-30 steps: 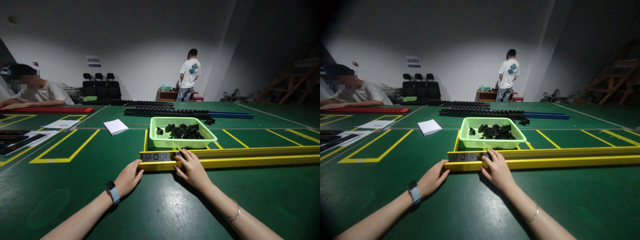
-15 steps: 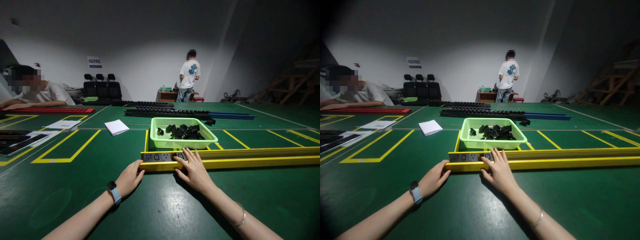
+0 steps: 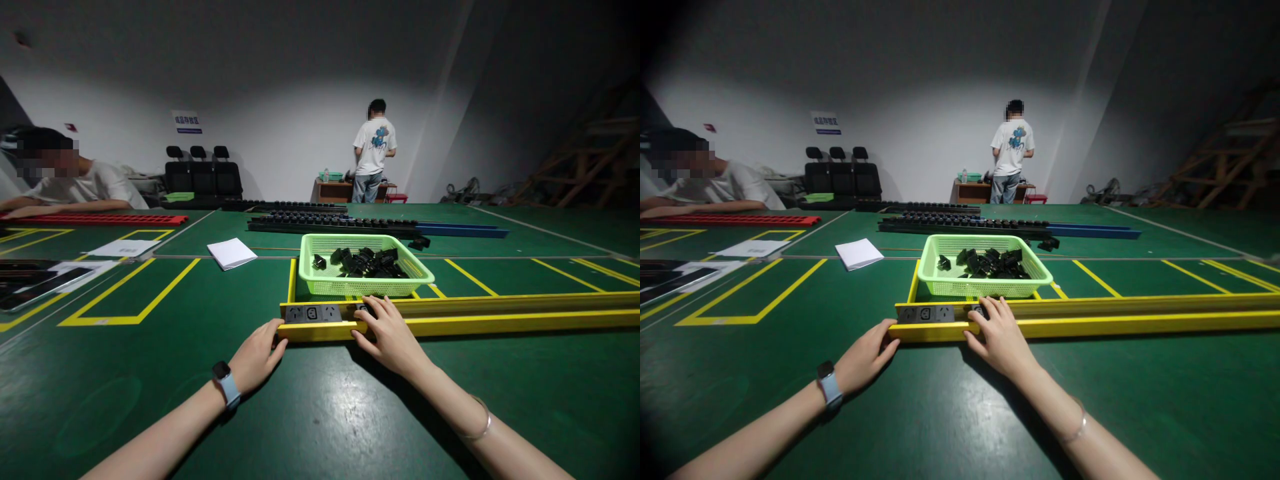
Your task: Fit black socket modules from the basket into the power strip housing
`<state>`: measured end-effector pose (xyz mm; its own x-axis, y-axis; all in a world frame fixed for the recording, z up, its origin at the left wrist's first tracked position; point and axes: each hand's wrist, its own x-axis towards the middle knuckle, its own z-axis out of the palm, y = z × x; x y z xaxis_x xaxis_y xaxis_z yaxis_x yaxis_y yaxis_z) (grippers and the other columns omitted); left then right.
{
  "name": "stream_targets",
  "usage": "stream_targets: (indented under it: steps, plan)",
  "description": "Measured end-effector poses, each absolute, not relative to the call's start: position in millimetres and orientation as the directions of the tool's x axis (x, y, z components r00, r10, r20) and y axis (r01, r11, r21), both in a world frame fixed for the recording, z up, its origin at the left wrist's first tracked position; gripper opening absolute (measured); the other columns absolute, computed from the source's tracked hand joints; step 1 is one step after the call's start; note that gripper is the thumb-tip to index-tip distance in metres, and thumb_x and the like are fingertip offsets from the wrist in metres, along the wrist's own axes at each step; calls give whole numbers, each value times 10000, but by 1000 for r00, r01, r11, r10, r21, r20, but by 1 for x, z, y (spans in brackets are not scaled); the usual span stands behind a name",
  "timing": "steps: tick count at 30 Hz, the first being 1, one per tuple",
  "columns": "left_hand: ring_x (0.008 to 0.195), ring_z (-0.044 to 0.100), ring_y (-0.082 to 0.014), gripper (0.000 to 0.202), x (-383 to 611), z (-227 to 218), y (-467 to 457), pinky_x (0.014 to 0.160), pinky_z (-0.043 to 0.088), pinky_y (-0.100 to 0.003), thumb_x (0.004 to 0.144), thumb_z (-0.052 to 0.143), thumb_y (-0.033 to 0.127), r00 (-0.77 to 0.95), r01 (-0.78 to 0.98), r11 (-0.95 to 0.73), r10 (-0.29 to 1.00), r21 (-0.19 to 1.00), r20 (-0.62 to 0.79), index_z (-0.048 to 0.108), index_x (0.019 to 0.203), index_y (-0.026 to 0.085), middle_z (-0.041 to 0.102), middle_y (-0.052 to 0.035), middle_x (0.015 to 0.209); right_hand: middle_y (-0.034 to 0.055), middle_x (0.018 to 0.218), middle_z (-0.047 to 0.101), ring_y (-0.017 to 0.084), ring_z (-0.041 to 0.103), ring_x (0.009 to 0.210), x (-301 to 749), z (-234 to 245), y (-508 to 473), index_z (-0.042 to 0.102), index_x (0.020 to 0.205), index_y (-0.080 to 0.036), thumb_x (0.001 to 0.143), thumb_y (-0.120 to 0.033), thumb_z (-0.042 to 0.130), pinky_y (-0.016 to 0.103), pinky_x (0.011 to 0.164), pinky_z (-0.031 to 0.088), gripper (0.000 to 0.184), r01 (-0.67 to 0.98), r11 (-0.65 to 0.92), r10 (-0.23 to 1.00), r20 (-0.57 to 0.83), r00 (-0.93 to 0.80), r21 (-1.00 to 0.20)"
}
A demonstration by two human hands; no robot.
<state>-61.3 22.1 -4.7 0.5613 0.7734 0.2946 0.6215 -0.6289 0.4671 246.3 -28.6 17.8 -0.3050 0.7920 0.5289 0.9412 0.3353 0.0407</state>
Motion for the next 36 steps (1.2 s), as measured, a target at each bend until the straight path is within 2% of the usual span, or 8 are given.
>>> stream_targets:
  steps: [7,11,15,19,26,36]
  plan:
    - [930,609,-233,250,-61,-3,20,775,509,-379,936,400,281,558,621,-625,776,473,294,437,1159,173,619,-110,1036,141,1236,574,277,483,1215,249,14,-26,611,1009,-177,873,-396,523,540,1088,322,273,934,356,771,573,-280,-22]
    - [953,605,-237,257,-61,-4,21,793,505,-381,934,403,282,558,616,-622,777,483,291,440,1161,169,617,-117,1061,159,1359,490,317,379,1322,243,10,-33,566,1176,-165,855,-372,539,618,1099,241,383,923,384,731,600,-325,33]
    - [946,607,-235,266,-62,-5,21,808,503,-383,931,407,282,554,616,-618,781,489,289,443,1167,166,617,-118,1068,136,1428,432,269,333,1364,224,12,-46,427,1355,-159,870,-290,514,573,1134,215,510,863,501,708,546,-448,59]
    - [946,608,-232,264,-62,-4,20,826,503,-390,931,405,281,555,613,-617,781,493,287,449,1167,170,618,-113,1069,122,1446,415,247,324,1373,210,15,-53,368,1403,-162,859,-226,506,547,1140,229,565,801,597,695,476,-540,37]
    - [995,607,-237,266,-60,-4,21,854,505,-403,929,405,274,552,607,-626,775,489,306,452,1172,177,617,-117,1099,111,1443,421,234,338,1366,209,13,-51,375,1392,-155,867,-210,489,553,1142,218,540,808,589,714,463,-524,6]
    - [982,622,-234,260,-60,-2,20,851,517,-402,920,418,269,545,601,-636,769,484,334,472,1161,188,631,-107,1086,127,1382,489,243,417,1311,212,10,-50,411,1369,-173,863,-219,510,542,1122,288,518,820,573,701,519,-489,-2]
